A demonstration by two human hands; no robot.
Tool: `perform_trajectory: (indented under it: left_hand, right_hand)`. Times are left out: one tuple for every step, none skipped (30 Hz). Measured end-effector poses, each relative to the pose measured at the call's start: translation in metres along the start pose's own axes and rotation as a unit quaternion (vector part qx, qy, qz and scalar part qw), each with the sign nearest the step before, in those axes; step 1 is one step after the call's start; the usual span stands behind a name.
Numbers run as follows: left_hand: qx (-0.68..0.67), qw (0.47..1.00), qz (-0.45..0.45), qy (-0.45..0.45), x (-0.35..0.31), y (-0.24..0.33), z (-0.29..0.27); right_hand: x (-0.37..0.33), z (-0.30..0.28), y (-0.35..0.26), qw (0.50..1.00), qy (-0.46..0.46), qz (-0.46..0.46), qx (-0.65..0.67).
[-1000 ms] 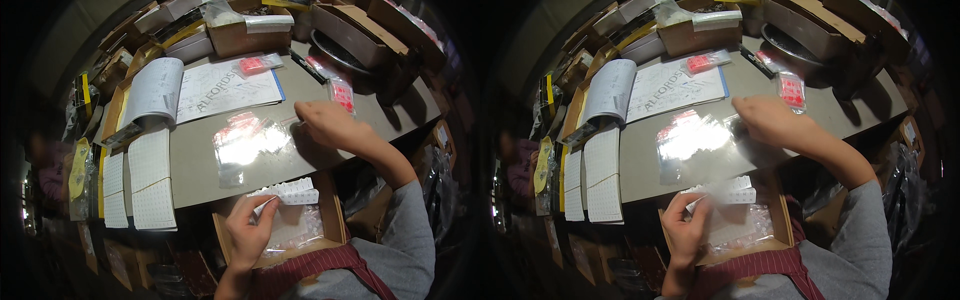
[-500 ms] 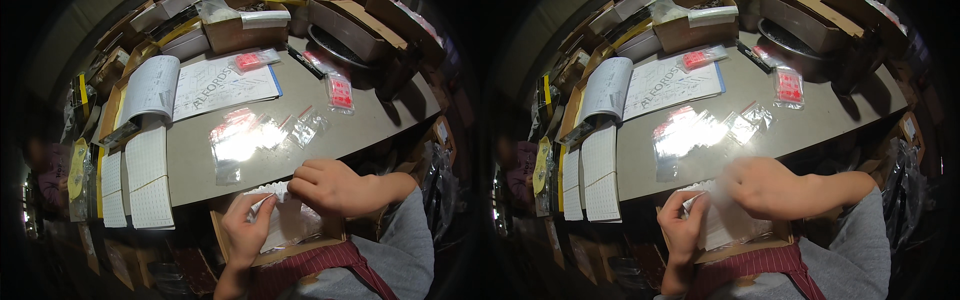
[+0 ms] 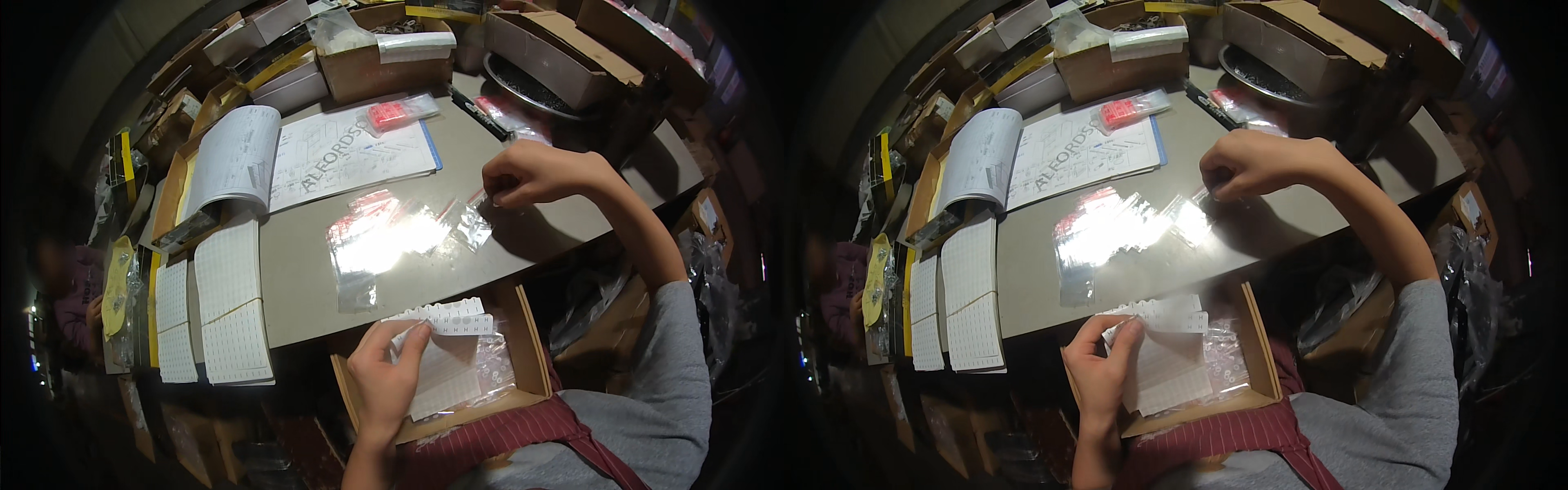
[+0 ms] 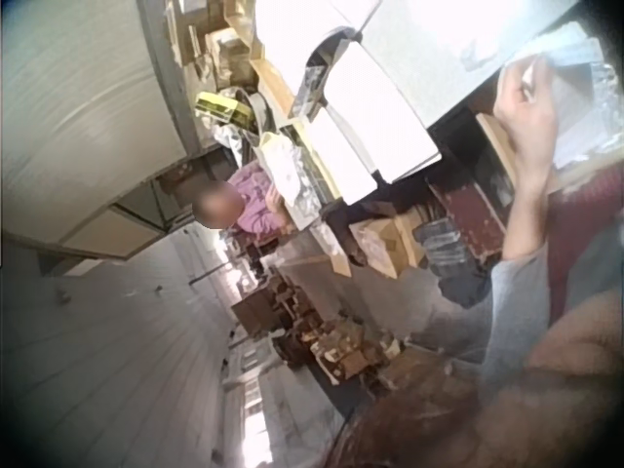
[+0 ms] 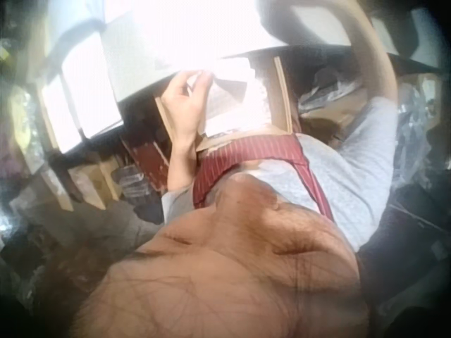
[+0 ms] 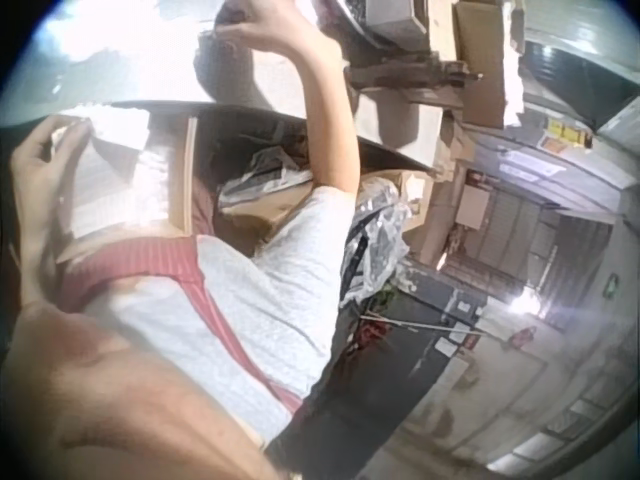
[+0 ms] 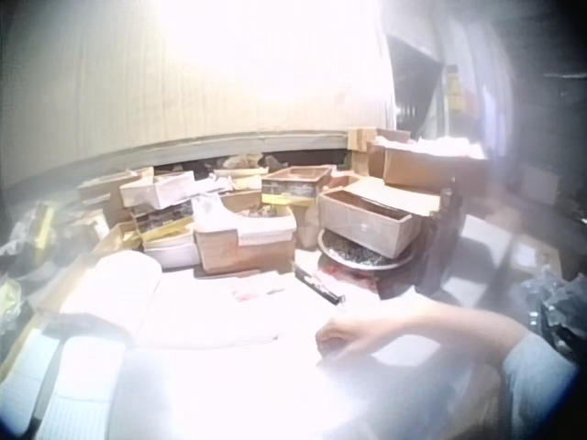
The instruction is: The person repeatedly picks small white stickers from a cardboard box, peels them from their backing, and places them into clear plastic bags on the table. The person handles the stickers one at a time throughout the clip.
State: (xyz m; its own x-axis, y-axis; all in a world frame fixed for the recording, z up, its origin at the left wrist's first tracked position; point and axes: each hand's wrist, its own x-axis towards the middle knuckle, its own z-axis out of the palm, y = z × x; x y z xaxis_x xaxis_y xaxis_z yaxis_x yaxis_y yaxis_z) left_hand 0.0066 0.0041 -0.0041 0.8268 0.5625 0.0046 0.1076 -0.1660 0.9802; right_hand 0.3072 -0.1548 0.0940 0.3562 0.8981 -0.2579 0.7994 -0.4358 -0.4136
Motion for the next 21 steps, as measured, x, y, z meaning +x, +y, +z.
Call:
perform_trajectory:
  left_hand:
    - [0.0, 1.0, 0.01, 0.002, 0.0, -0.003, 0.0]
    - [-0.003, 1.0, 0.008, 0.002, 0.0, -0.002, 0.0]
    - [-0.006, 1.0, 0.006, 0.003, 0.0, -0.001, 0.0]
    - [-0.007, 1.0, 0.002, 0.004, 0.0, -0.002, -0.001]
    - [-0.008, 1.0, 0.003, 0.003, 0.0, -0.003, -0.001]
    - [-0.01, 1.0, 0.005, 0.001, 0.0, -0.004, 0.0]
    - [-0.01, 1.0, 0.005, -0.002, 0.0, -0.005, -0.001]
    - [-0.014, 1.0, 0.002, -0.004, 0.0, -0.006, -0.001]
    - [-0.018, 1.0, -0.002, -0.006, 0.0, -0.007, -0.001]
    - [-0.023, 1.0, -0.004, -0.008, 0.0, -0.007, 0.0]
    - [-0.019, 1.0, -0.003, -0.013, -0.001, -0.006, -0.001]
    - [-0.015, 1.0, -0.003, -0.018, -0.001, -0.004, -0.001]
    - [-0.011, 1.0, -0.004, -0.02, -0.002, -0.004, -0.001]
    - [-0.012, 1.0, -0.004, -0.022, -0.002, -0.004, -0.001]
    - [-0.013, 1.0, -0.003, -0.024, -0.002, -0.005, -0.001]
    - [-0.013, 1.0, -0.001, -0.027, -0.001, -0.005, -0.001]
    - [-0.016, 1.0, 0.005, -0.021, -0.001, -0.007, 0.0]
    - [-0.019, 1.0, 0.011, -0.015, -0.001, -0.01, 0.001]
    - [-0.022, 1.0, 0.017, -0.009, -0.001, -0.012, 0.001]
    - [-0.021, 1.0, 0.019, -0.009, -0.001, -0.012, 0.001]
    - [-0.019, 1.0, 0.021, -0.01, -0.002, -0.013, 0.0]
  right_hand:
    - [0.003, 0.002, 0.003, 1.0, -0.016, -0.001, 0.017]
    - [0.005, 0.003, 0.006, 0.999, -0.033, -0.001, 0.035]
    - [0.007, 0.004, 0.009, 0.997, -0.049, -0.002, 0.052]
    - [0.009, 0.009, 0.011, 0.999, -0.034, -0.016, 0.023]
    - [0.01, 0.014, 0.012, 0.999, -0.018, -0.03, -0.007]
    - [0.011, 0.016, 0.013, 0.998, -0.003, -0.044, -0.036]
    - [0.01, 0.017, 0.011, 0.998, 0.008, -0.039, -0.038]
    - [0.011, 0.015, 0.008, 0.998, 0.011, -0.007, -0.064]
    - [0.012, 0.012, 0.004, 0.995, 0.013, 0.025, -0.091]
    - [0.013, 0.009, 0.001, 0.991, 0.016, 0.058, -0.119]
    - [0.013, 0.009, 0.001, 0.993, 0.046, 0.033, -0.107]
    - [0.014, 0.01, 0.002, 0.993, 0.076, 0.007, -0.095]
    - [0.017, 0.011, 0.002, 0.991, 0.103, -0.02, -0.083]
    - [0.018, 0.012, 0.0, 0.996, 0.066, -0.052, -0.028]
    - [0.018, 0.013, -0.005, 0.996, 0.027, -0.084, 0.027]
    - [0.018, 0.015, -0.009, 0.99, -0.01, -0.114, 0.082]
    - [0.019, 0.02, -0.01, 0.984, -0.011, -0.138, 0.112]
    - [0.022, 0.022, -0.011, 0.983, -0.021, -0.145, 0.107]
    - [0.025, 0.024, -0.013, 0.983, -0.032, -0.151, 0.102]
    - [0.028, 0.025, -0.016, 0.982, -0.042, -0.158, 0.097]
    - [0.028, 0.024, -0.021, 0.982, -0.053, -0.155, 0.096]
